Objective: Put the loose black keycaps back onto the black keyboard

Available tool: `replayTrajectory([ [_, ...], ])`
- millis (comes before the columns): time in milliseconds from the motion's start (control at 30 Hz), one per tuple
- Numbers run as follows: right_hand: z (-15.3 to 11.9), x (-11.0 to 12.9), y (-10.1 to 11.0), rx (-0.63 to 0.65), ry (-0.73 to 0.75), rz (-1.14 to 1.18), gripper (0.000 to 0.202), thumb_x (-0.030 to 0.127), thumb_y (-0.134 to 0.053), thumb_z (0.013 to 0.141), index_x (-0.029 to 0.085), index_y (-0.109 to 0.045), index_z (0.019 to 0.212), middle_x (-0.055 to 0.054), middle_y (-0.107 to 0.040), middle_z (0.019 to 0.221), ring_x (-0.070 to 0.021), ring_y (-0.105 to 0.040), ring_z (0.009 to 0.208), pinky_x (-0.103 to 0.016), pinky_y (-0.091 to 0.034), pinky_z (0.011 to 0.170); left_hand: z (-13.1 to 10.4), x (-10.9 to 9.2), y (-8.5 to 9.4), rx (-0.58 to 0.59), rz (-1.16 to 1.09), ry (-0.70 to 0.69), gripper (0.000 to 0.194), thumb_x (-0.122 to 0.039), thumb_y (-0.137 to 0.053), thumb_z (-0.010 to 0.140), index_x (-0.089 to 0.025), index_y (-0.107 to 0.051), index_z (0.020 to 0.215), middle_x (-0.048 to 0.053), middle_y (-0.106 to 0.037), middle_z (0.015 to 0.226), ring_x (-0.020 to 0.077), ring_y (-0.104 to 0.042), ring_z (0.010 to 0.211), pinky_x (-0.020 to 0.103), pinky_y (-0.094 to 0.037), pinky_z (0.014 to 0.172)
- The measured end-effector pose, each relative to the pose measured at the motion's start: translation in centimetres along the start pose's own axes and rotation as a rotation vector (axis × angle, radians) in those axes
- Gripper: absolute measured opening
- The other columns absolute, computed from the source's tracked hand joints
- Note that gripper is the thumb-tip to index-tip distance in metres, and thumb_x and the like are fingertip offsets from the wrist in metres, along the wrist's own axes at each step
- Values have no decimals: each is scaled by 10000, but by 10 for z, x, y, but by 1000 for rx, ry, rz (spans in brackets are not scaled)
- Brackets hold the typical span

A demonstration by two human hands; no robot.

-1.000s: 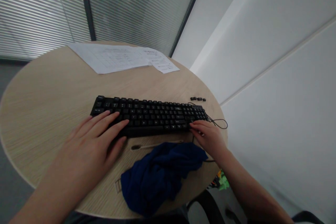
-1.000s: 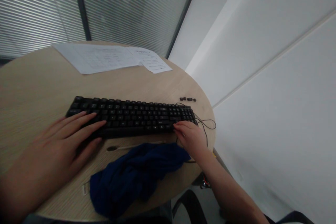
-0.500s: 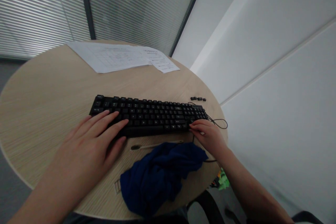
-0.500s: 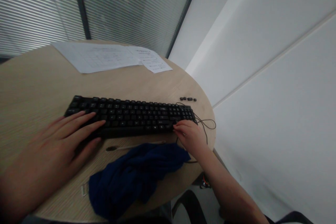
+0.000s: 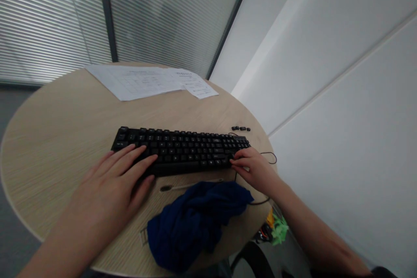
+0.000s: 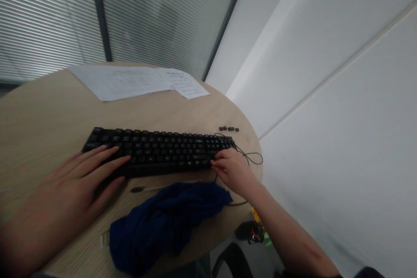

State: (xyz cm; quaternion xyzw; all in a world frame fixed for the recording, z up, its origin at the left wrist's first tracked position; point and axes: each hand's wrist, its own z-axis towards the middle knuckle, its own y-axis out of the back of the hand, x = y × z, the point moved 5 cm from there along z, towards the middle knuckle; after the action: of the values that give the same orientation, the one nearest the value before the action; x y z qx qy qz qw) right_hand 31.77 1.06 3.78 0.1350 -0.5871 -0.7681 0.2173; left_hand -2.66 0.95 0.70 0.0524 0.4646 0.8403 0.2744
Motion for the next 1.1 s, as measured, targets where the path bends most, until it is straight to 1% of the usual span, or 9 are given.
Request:
replayTrajectory([
  [167,-3,-3,-1,24,1,-1,177,311,-657,938,273,-823,984,-77,-630,1346,-255,-599,1209,-468,-512,1042,1,2,0,16,-10,18,508,-452,-431,951,-155,-725,1239,183,-653,1376,391,-585,1301,607,-433,1132],
  [267,2,-12,8,-57,0,40,186,314,-645,944,281,-820,999,-72,-600,1410,-256,-575,1284,-486,-487,1093,1,2,-1,13,-32,22,494,-440,-453,942,-152,-726,1237,188,-658,1366,401,-583,1299,624,-444,1111],
  [367,23,-44,25,-198,-95,99,240,325,-585,979,272,-800,1072,-64,-653,1340,-213,-618,1237,-444,-489,1104,0,2,-3,8,-45,17,483,-434,-475,938,-154,-726,1241,186,-654,1374,396,-584,1299,619,-430,1126],
  [433,45,-75,31,-229,-219,79,260,319,-577,975,254,-785,1117,-62,-661,1333,-205,-618,1245,-428,-464,1133,-1,3,-4,0,-43,12,485,-435,-478,937,-151,-726,1242,189,-652,1377,395,-583,1300,617,-422,1134],
  [500,67,-105,25,-118,-363,29,282,263,-586,950,222,-765,1163,-61,-672,1320,-200,-613,1256,-395,-461,1127,-1,4,-5,-3,-35,8,490,-433,-469,939,-148,-724,1246,192,-652,1375,397,-581,1302,616,-429,1125],
  [633,100,-135,5,20,-418,-3,265,172,-669,859,179,-786,1097,-74,-742,1146,-188,-672,1092,-323,-488,1034,-2,4,-6,-11,-22,-3,486,-431,-472,938,-156,-725,1249,185,-651,1379,392,-578,1309,607,-447,1114],
  [800,115,-143,-15,141,-407,-11,210,174,-735,803,160,-805,1001,-62,-756,977,-143,-657,883,-232,-480,844,-3,4,-6,-18,-19,13,467,-422,-483,932,-179,-724,1250,164,-654,1384,375,-585,1308,606,-442,1125],
  [1000,123,-144,-23,188,-387,37,170,184,-716,811,160,-814,949,-42,-761,935,-125,-647,842,-207,-467,806,-2,4,-4,5,-35,10,478,-442,-479,939,-162,-723,1241,177,-650,1386,381,-581,1308,608,-433,1134],
  [1100,120,-136,-16,154,-386,70,180,202,-694,835,154,-813,960,-49,-765,928,-131,-663,841,-221,-484,833,-1,3,-1,23,-35,13,487,-446,-473,943,-152,-721,1242,184,-646,1388,388,-578,1310,609,-428,1136],
])
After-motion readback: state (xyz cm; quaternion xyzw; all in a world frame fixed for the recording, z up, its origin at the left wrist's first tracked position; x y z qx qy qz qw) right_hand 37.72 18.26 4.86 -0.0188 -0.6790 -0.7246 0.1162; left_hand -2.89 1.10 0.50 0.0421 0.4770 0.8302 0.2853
